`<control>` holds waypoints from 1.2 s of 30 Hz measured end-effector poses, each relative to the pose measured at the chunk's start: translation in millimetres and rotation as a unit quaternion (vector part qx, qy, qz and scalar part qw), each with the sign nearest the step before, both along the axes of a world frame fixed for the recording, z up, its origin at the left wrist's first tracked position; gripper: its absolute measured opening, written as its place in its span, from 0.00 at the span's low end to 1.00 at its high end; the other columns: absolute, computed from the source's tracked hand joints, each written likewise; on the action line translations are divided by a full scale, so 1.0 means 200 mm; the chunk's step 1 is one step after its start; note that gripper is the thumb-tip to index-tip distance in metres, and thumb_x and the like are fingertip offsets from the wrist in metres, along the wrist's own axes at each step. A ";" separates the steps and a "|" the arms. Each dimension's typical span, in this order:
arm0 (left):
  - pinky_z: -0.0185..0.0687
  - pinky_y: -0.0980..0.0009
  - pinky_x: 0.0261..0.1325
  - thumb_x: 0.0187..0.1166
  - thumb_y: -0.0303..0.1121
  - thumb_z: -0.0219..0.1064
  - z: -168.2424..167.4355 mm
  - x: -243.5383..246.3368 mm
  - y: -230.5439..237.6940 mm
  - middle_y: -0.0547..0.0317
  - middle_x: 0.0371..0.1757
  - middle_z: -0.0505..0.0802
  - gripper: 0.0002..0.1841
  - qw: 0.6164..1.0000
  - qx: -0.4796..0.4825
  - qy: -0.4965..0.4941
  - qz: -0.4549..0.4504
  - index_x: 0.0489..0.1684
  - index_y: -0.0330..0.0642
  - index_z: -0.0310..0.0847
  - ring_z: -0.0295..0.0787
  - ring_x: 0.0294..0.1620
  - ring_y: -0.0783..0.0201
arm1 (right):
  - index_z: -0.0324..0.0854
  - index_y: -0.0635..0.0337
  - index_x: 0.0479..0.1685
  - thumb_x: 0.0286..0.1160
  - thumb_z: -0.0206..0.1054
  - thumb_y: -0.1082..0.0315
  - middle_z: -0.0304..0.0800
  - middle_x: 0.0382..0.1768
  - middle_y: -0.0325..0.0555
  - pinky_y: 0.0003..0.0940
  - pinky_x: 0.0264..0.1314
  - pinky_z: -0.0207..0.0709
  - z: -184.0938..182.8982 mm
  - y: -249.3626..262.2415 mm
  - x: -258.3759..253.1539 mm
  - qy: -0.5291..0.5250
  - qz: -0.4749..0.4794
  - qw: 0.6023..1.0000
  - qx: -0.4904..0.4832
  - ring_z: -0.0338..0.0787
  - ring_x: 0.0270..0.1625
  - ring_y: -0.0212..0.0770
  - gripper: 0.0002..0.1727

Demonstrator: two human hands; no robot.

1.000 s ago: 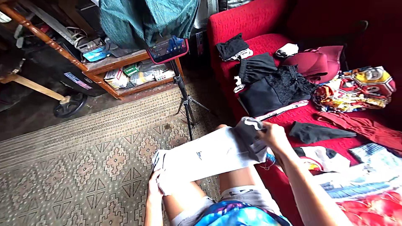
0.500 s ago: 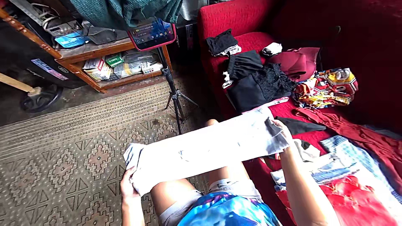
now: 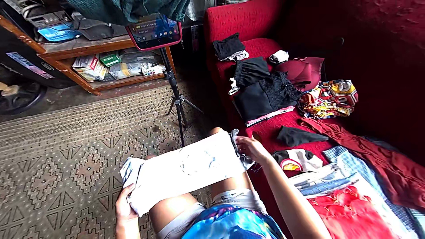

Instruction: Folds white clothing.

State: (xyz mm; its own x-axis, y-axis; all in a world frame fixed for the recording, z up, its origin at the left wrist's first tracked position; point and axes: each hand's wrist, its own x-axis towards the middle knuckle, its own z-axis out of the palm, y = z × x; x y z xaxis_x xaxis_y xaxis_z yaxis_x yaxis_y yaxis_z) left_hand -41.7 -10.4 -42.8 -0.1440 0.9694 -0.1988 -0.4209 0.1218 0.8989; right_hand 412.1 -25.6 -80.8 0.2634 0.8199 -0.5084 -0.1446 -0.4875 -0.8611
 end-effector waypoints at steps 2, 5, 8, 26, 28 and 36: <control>0.91 0.77 0.43 0.71 0.30 0.55 -0.01 0.01 0.00 0.71 0.35 0.97 0.12 1.000 -0.006 0.000 -0.008 0.40 0.52 0.86 0.94 0.38 0.79 | 0.79 0.62 0.75 0.86 0.60 0.62 0.86 0.65 0.54 0.41 0.67 0.81 0.02 0.01 -0.09 -0.150 0.080 0.985 -0.010 0.88 0.62 0.42 0.23; 0.91 0.79 0.42 0.72 0.28 0.52 -0.01 0.03 0.00 0.73 0.34 0.96 0.13 1.000 -0.017 0.007 0.000 0.40 0.52 0.85 0.93 0.36 0.80 | 0.76 0.60 0.79 0.85 0.63 0.57 0.80 0.72 0.61 0.43 0.71 0.76 0.10 -0.01 -0.12 -0.281 0.162 0.946 -0.015 0.85 0.66 0.49 0.27; 0.91 0.79 0.42 0.72 0.27 0.51 -0.01 0.03 0.00 0.73 0.34 0.96 0.13 1.000 -0.022 0.012 0.001 0.43 0.50 0.82 0.93 0.37 0.80 | 0.70 0.53 0.85 0.81 0.67 0.50 0.81 0.70 0.62 0.49 0.69 0.77 0.09 -0.03 -0.11 -0.313 0.200 0.928 -0.042 0.85 0.65 0.53 0.34; 0.91 0.78 0.41 0.69 0.28 0.55 -0.03 0.01 0.01 0.71 0.34 0.96 0.12 0.999 -0.041 0.012 0.009 0.45 0.48 0.81 0.93 0.36 0.79 | 0.76 0.62 0.78 0.87 0.57 0.64 0.93 0.54 0.61 0.56 0.65 0.81 0.25 -0.08 -0.07 -0.395 0.121 0.910 0.039 0.93 0.56 0.54 0.24; 0.91 0.77 0.41 0.69 0.29 0.56 -0.03 0.02 0.02 0.70 0.34 0.96 0.12 0.999 -0.046 0.011 0.004 0.46 0.46 0.81 0.93 0.36 0.78 | 0.73 0.60 0.82 0.87 0.57 0.61 0.93 0.47 0.59 0.53 0.57 0.83 0.25 -0.06 -0.20 -0.381 0.183 0.906 0.034 0.93 0.47 0.52 0.27; 0.92 0.77 0.41 0.68 0.27 0.55 0.01 0.04 0.02 0.69 0.33 0.95 0.12 0.998 -0.058 0.021 0.005 0.47 0.45 0.79 0.93 0.35 0.78 | 0.83 0.62 0.67 0.88 0.53 0.67 0.90 0.34 0.44 0.31 0.34 0.83 0.19 -0.02 -0.09 -0.283 0.129 0.945 0.101 0.86 0.28 0.32 0.19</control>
